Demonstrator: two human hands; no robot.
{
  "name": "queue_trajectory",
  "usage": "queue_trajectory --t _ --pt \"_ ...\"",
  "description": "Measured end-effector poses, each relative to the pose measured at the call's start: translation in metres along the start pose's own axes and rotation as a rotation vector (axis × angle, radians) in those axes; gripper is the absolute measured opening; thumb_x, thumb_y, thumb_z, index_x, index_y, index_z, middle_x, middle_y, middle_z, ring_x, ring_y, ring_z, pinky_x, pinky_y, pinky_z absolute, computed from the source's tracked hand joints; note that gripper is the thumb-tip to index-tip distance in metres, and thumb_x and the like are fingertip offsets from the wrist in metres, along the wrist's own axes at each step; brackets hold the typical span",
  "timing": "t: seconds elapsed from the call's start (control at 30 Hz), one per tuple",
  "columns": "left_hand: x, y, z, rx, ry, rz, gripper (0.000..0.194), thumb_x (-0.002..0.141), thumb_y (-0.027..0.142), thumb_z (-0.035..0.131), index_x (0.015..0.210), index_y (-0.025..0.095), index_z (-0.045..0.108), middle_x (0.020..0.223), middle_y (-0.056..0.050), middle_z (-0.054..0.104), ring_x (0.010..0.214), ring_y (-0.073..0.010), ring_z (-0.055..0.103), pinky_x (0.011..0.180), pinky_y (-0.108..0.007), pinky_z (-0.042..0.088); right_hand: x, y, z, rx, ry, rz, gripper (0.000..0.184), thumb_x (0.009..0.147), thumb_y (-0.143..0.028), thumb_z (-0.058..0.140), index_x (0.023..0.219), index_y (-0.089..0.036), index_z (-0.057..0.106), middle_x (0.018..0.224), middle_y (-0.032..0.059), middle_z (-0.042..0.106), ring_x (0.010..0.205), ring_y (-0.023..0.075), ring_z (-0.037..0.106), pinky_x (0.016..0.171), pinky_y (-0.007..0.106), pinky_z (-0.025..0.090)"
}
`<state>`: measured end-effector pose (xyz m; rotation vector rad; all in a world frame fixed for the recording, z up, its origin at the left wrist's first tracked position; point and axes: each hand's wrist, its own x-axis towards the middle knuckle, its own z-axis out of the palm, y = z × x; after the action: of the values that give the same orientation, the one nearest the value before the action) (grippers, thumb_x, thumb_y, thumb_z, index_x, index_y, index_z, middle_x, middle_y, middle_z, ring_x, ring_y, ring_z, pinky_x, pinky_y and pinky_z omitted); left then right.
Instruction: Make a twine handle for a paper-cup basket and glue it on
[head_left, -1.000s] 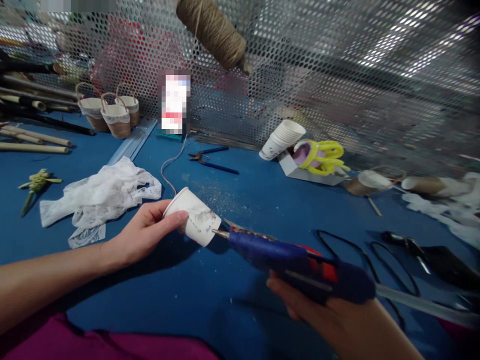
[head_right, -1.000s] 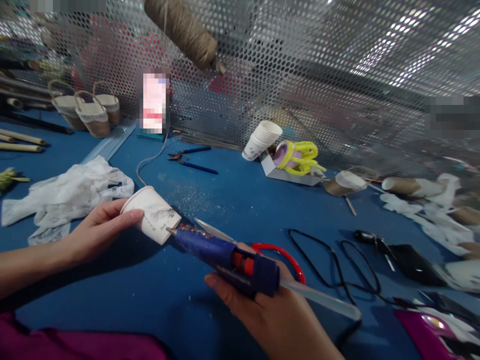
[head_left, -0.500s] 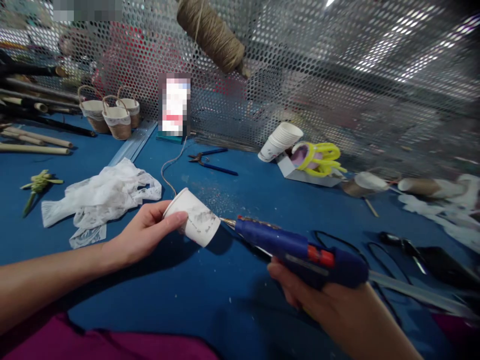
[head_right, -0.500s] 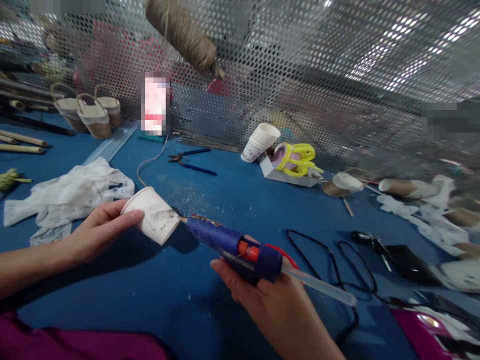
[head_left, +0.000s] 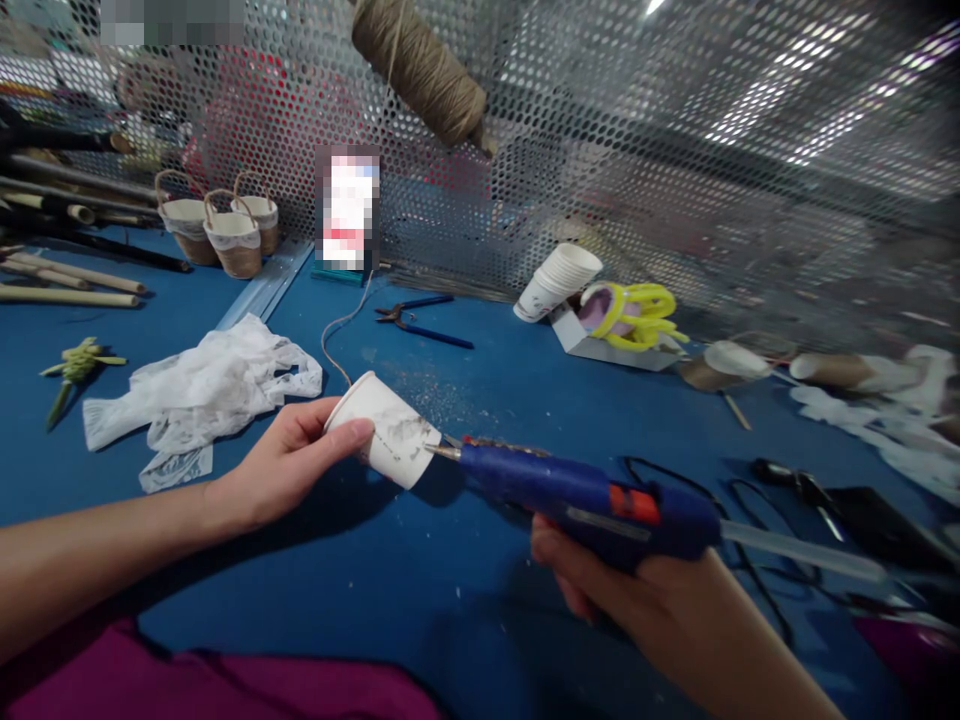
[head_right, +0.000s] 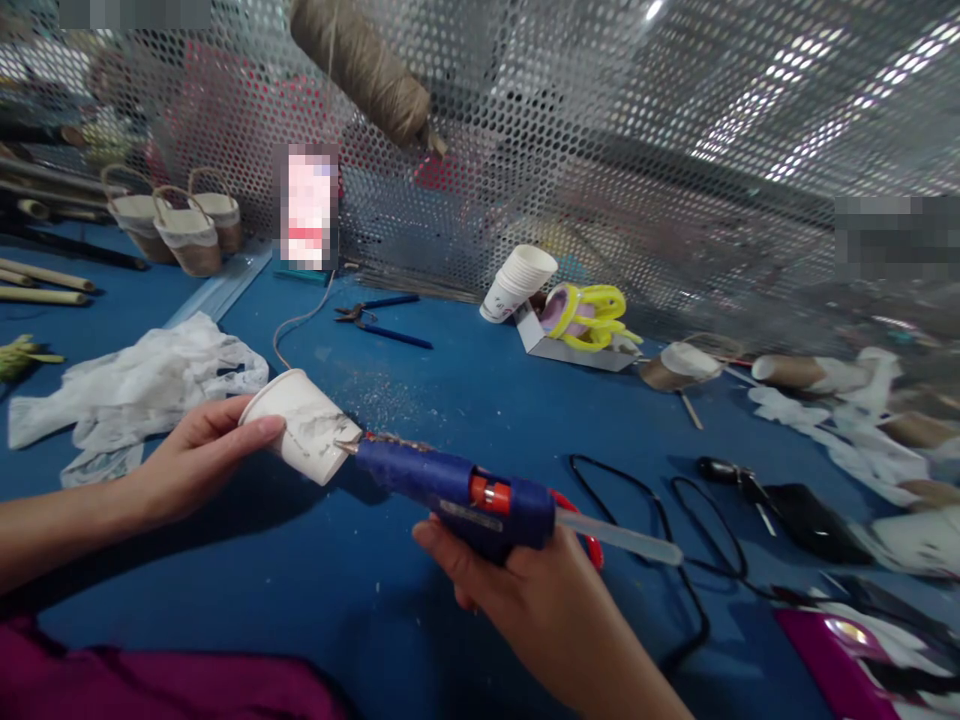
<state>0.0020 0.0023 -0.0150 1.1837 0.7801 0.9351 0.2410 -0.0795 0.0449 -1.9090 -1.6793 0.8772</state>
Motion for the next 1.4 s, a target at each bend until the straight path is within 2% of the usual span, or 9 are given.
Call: queue_trajectory --t 0.17,0.27,0.43,0.57,0.73,0.9,1.03,1.4 --pt "0.0 -0.002 -0.001 -0.01 -0.002 0.015 0.021 0.079 0.033 0.06 0.078 0.014 0.068 0.073 -0.002 0.065 0.068 -0.0102 0.054 0.065 -0.018 0.044 0.003 -0.002 -0.001 0.003 0.025 -0.011 0.041 0.077 -0.054 0.05 0.052 -0.021 0.053 0.041 -0.0024 0.05 0.042 0.0109 0.048 0.047 0.025 0.041" --pt "0.0 -0.002 0.0 0.005 0.012 0.022 0.021 0.079 0.033 0.06 0.08 0.014 0.068 0.075 -0.003 0.066 0.069 -0.0117 0.055 0.067 -0.02 0.045 0.003 -0.002 0.0 0.043 -0.005 -0.022 0.041 0.076 -0.053 0.052 0.05 -0.021 0.051 0.042 -0.0027 0.05 0.04 0.0097 0.046 0.045 0.024 0.039" --pt "0.0 0.0 0.001 0.007 0.029 0.022 0.021 0.078 0.033 0.06 0.078 0.014 0.068 0.074 -0.003 0.067 0.069 -0.0131 0.056 0.067 -0.022 0.046 0.003 -0.004 0.001 0.047 0.064 -0.01 0.037 0.075 -0.052 0.053 0.057 -0.02 0.055 0.04 -0.0032 0.049 0.04 0.0107 0.047 0.046 0.024 0.04" --pt "0.0 0.0 0.001 -0.021 0.024 0.021 0.018 0.077 0.031 0.061 0.079 0.014 0.067 0.073 -0.002 0.066 0.068 -0.0118 0.056 0.066 -0.021 0.045 0.003 -0.004 0.002 0.081 0.013 -0.018 0.031 0.076 -0.048 0.054 0.061 -0.02 0.057 0.042 -0.004 0.05 0.039 0.0099 0.045 0.045 0.024 0.039" --pt "0.0 0.001 0.003 -0.027 0.037 -0.004 0.019 0.078 0.031 0.06 0.077 0.013 0.066 0.069 -0.002 0.065 0.065 -0.0114 0.055 0.064 -0.021 0.045 0.003 -0.002 0.003 0.037 0.096 -0.023 0.034 0.076 -0.049 0.054 0.057 -0.021 0.055 0.041 -0.0032 0.05 0.041 0.0113 0.049 0.046 0.024 0.041" --pt "0.001 0.002 0.003 -0.039 0.027 -0.025 0.02 0.078 0.032 0.061 0.076 0.013 0.065 0.067 -0.001 0.064 0.063 -0.011 0.055 0.062 -0.021 0.044 -0.004 0.001 0.006 0.081 0.04 -0.012 0.026 0.072 -0.047 0.059 0.066 -0.022 0.061 0.044 -0.0042 0.052 0.042 0.0112 0.05 0.046 0.024 0.042" --pt "0.001 0.002 0.003 -0.024 0.04 -0.032 0.021 0.079 0.033 0.059 0.076 0.013 0.065 0.068 -0.002 0.064 0.064 -0.0119 0.055 0.063 -0.022 0.044 -0.004 0.001 0.005 0.031 0.034 -0.008 0.03 0.072 -0.049 0.058 0.06 -0.021 0.059 0.043 -0.0031 0.052 0.042 0.0118 0.051 0.046 0.024 0.043" --pt "-0.001 0.004 0.005 -0.099 0.045 0.004 0.017 0.074 0.032 0.064 0.076 0.016 0.068 0.07 -0.001 0.066 0.065 -0.0117 0.055 0.065 -0.021 0.046 0.009 -0.003 0.001 0.073 0.068 -0.03 0.038 0.077 -0.05 0.052 0.056 -0.02 0.056 0.039 -0.0029 0.049 0.04 0.011 0.049 0.047 0.024 0.041"
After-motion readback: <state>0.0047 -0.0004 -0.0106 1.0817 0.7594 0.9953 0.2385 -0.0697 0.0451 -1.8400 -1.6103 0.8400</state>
